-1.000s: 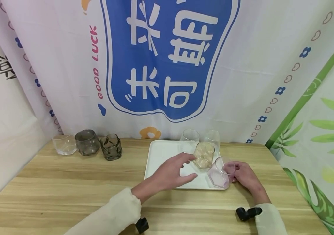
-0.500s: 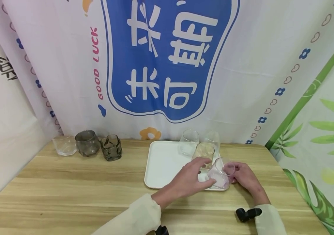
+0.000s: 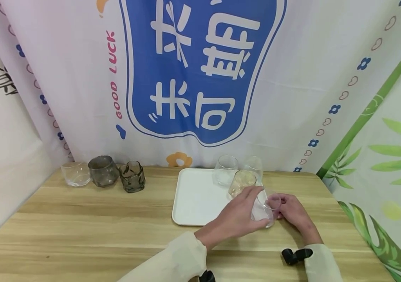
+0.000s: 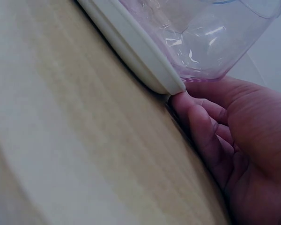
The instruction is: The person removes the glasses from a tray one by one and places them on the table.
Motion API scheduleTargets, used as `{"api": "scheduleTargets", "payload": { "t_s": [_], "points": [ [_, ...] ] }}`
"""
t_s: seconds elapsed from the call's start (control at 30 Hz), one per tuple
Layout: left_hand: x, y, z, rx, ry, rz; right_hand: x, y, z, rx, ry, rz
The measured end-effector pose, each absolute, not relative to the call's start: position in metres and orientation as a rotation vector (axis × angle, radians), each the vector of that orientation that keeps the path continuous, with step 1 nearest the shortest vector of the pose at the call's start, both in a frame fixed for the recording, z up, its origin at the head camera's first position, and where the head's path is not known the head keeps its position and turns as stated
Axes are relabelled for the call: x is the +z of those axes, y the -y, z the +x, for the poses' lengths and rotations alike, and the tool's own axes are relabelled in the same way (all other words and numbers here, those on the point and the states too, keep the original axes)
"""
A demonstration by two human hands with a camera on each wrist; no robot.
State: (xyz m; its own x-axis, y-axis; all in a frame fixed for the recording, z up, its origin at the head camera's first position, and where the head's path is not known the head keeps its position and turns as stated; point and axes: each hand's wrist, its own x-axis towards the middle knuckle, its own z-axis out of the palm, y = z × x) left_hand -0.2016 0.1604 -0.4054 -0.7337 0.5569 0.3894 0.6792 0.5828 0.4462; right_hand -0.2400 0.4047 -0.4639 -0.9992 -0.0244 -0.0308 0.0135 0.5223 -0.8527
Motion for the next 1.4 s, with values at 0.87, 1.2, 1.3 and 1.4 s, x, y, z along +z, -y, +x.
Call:
{"api": "scheduleTargets", "payload": {
  "t_s": [0.87, 1.2, 1.3, 1.4],
  "points": [
    [-0.414, -0.184, -0.212, -0.839, 2.647, -0.969, -0.462, -0.408, -0.240, -1.366, -2.826, -0.022],
    [-0.413, -0.180, -0.211, -0.825, 2.649, -0.958, -0.461, -0.406, -0.239, -1.476, -2.749, 0.028],
    [-0.411, -0.178, -0.211, -0.832, 2.668, -0.940, -0.461, -0.405, -0.238, -1.460, -2.752, 0.027],
    [-0.409, -0.176, -0.210, -0.839, 2.671, -0.940, -0.461, -0.404, -0.238, -1.434, -2.765, 0.031]
  ]
}}
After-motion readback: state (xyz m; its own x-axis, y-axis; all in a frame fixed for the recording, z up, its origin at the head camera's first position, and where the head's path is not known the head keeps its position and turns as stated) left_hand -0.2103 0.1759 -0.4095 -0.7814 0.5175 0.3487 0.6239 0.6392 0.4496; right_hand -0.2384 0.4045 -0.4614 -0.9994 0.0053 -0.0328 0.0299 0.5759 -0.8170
